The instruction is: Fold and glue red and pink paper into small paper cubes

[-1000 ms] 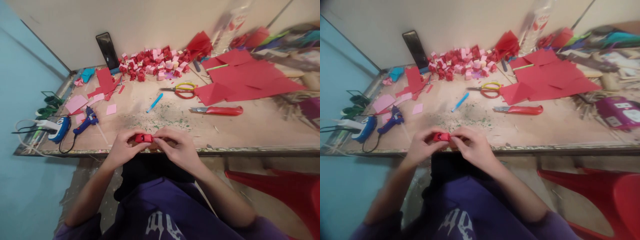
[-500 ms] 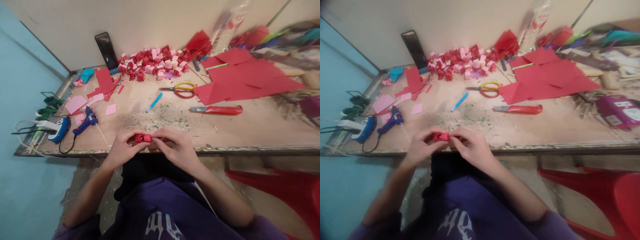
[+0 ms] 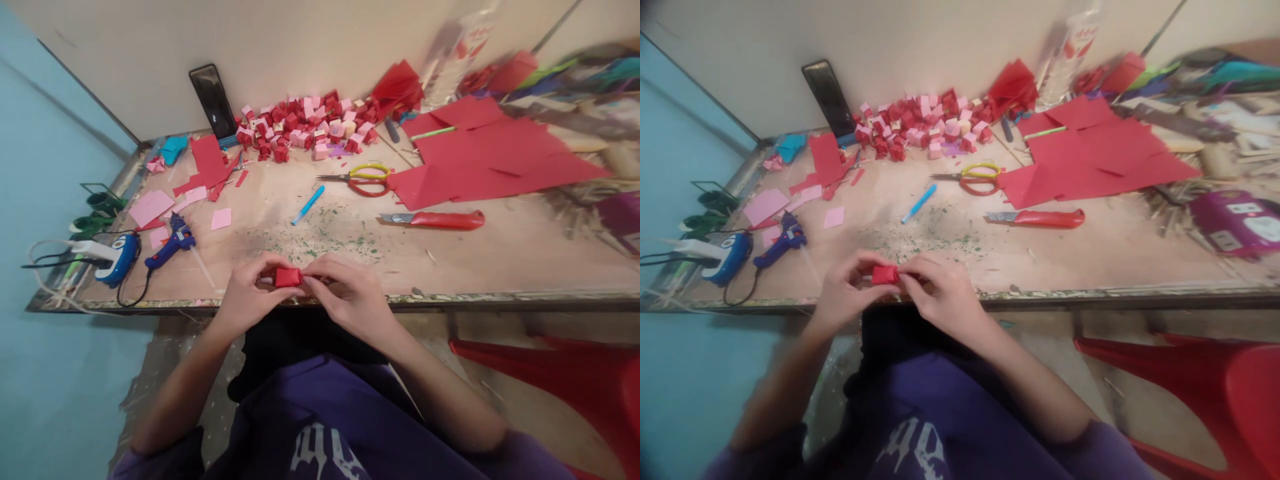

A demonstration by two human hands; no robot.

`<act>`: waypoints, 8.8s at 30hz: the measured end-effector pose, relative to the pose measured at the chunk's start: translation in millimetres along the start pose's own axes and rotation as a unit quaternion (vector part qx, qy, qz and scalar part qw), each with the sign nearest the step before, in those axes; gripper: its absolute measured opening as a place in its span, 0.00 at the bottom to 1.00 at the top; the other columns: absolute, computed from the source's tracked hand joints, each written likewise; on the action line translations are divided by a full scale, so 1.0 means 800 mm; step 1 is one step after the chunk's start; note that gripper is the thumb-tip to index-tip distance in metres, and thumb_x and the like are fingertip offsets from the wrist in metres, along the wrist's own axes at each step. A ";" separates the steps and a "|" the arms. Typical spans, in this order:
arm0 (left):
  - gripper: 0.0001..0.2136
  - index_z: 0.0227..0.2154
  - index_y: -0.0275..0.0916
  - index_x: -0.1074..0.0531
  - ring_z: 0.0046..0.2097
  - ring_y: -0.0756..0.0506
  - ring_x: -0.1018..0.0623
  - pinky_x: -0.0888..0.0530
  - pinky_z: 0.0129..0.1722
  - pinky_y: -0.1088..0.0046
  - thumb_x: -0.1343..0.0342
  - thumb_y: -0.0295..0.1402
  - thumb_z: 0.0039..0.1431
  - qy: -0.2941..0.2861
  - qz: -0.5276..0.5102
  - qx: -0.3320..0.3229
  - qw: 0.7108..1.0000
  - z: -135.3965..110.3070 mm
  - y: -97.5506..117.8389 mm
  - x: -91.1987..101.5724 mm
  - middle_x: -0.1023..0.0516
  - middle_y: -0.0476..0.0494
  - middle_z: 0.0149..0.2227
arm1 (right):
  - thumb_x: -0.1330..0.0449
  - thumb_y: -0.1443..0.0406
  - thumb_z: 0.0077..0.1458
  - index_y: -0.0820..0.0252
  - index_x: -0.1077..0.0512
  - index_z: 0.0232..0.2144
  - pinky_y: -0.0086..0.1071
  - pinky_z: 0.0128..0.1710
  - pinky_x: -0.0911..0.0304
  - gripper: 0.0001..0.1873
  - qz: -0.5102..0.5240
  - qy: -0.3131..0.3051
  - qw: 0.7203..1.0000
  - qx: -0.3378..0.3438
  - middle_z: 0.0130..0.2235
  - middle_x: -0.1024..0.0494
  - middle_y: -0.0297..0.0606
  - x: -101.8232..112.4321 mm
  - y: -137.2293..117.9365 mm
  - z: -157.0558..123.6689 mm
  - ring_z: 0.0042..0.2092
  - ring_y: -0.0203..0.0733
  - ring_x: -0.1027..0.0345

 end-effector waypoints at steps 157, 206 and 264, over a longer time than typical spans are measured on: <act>0.17 0.50 0.40 0.22 0.51 0.42 0.14 0.15 0.52 0.64 0.30 0.31 0.58 -0.047 -0.075 0.006 0.996 0.000 0.003 0.006 0.16 0.38 0.56 | 0.33 0.65 0.63 0.57 0.17 0.34 0.32 0.35 0.30 0.05 0.105 -0.065 0.985 -0.121 0.35 0.14 0.36 0.002 0.006 0.009 0.34 0.39 0.23; 0.17 0.49 0.42 0.20 0.46 0.45 0.14 0.16 0.51 0.68 0.28 0.33 0.57 0.036 -0.058 0.015 0.998 -0.001 -0.006 0.007 0.15 0.44 0.46 | 0.32 0.63 0.64 0.53 0.23 0.55 0.34 0.37 0.25 0.18 0.053 -0.060 0.990 -0.113 0.44 0.16 0.39 -0.007 0.008 0.003 0.37 0.41 0.20; 0.10 0.42 0.40 0.17 0.47 0.43 0.16 0.16 0.49 0.66 0.28 0.33 0.57 -0.024 -0.059 -0.031 0.998 -0.002 0.002 0.008 0.17 0.41 0.45 | 0.32 0.64 0.61 0.57 0.20 0.42 0.31 0.33 0.27 0.07 0.103 -0.077 0.981 -0.148 0.36 0.16 0.37 0.000 0.001 0.006 0.34 0.39 0.23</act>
Point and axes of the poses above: each hand's wrist, its own z-axis towards the middle knuckle, its own x-axis out of the back of the hand, y = z × x, the point moved 2 cm from there along z, towards the middle knuckle
